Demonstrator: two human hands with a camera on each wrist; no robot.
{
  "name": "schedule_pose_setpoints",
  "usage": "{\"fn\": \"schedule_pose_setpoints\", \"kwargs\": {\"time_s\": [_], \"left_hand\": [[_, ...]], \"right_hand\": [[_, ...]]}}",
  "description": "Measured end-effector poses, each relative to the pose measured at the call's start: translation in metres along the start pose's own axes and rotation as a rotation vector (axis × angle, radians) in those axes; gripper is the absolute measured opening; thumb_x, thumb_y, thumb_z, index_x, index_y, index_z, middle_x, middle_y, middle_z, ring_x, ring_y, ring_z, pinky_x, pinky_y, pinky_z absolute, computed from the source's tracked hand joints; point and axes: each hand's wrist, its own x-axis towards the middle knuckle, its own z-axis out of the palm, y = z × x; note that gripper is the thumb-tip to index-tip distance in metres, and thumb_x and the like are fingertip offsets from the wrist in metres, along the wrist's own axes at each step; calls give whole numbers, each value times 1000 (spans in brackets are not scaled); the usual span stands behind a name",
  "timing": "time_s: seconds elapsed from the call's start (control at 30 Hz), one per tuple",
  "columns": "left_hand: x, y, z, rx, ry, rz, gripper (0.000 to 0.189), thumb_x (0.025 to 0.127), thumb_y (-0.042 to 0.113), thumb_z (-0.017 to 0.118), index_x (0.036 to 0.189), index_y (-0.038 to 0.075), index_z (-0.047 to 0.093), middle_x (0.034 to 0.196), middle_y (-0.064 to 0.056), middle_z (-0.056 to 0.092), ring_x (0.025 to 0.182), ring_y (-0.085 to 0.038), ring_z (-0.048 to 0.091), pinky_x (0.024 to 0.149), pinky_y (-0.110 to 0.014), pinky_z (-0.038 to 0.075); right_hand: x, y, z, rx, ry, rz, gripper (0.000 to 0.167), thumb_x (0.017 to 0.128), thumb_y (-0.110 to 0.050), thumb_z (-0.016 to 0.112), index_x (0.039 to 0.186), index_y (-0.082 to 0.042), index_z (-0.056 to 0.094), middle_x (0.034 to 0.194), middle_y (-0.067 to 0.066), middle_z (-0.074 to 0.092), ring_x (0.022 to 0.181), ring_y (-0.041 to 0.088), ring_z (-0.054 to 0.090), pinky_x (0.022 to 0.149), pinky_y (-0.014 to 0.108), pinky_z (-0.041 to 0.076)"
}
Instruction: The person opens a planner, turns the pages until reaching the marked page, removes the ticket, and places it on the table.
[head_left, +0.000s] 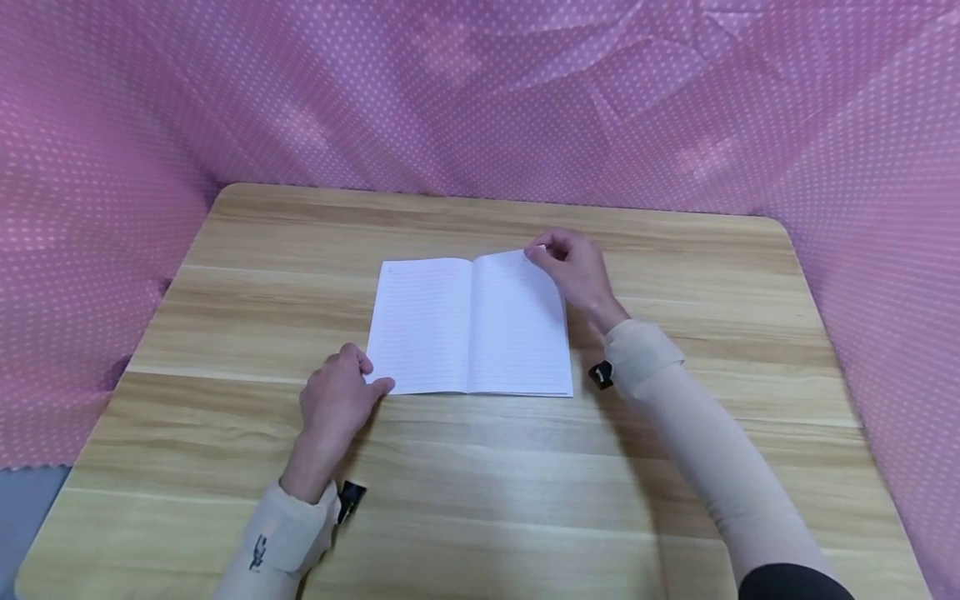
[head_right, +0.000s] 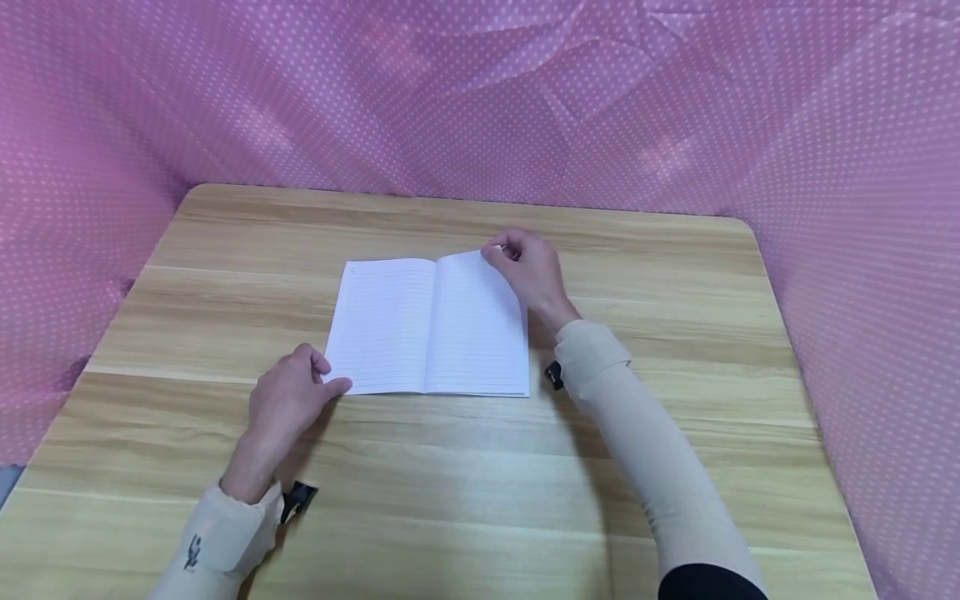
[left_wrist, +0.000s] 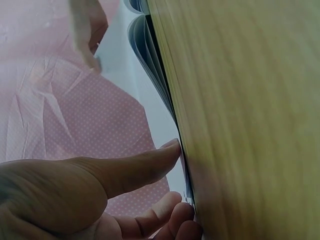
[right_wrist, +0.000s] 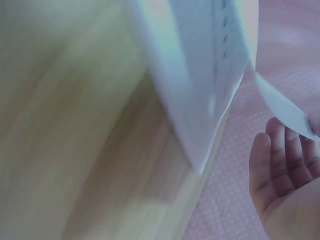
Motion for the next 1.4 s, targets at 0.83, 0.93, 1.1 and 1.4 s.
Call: {"fn": "schedule_pose_setpoints", "kwargs": {"time_s": [0.83, 0.93, 1.1, 1.4], "left_hand": [[-37, -5, 34, -33, 81, -14, 34, 97, 24, 85, 109, 2, 62, 99, -18, 64, 84, -36, 59, 73, -44, 44], [-43, -6, 38, -30, 95, -11, 33, 98, 24, 85, 109, 2, 63, 101, -18, 65, 86, -37, 60, 74, -46, 45], [-44, -7, 42, -27, 119, 13, 31, 97, 23, 85, 108, 2, 64, 101, -18, 67, 88, -37, 62, 76, -47, 46], [-54, -5, 46, -118, 267, 137, 14, 103, 14, 74, 105, 1, 72, 89, -13, 68, 82, -34, 63, 73, -49, 47]], "right_hand": [[-22, -31, 27, 783, -249, 367, 15, 115, -15, 56, 121, -4, 64, 105, 16, 74, 92, 31, 77, 95, 46, 61], [-27, -31, 31, 800, -257, 363, 16, 115, -13, 55, 124, -2, 63, 104, 15, 75, 92, 31, 77, 98, 47, 59], [-30, -30, 38, 823, -259, 363, 14, 115, -12, 55, 118, -3, 66, 99, 13, 77, 89, 29, 78, 91, 42, 63], [-34, -25, 46, 839, -280, 347, 14, 115, -13, 55, 112, -5, 66, 95, 12, 78, 84, 27, 79, 80, 36, 65]]}}
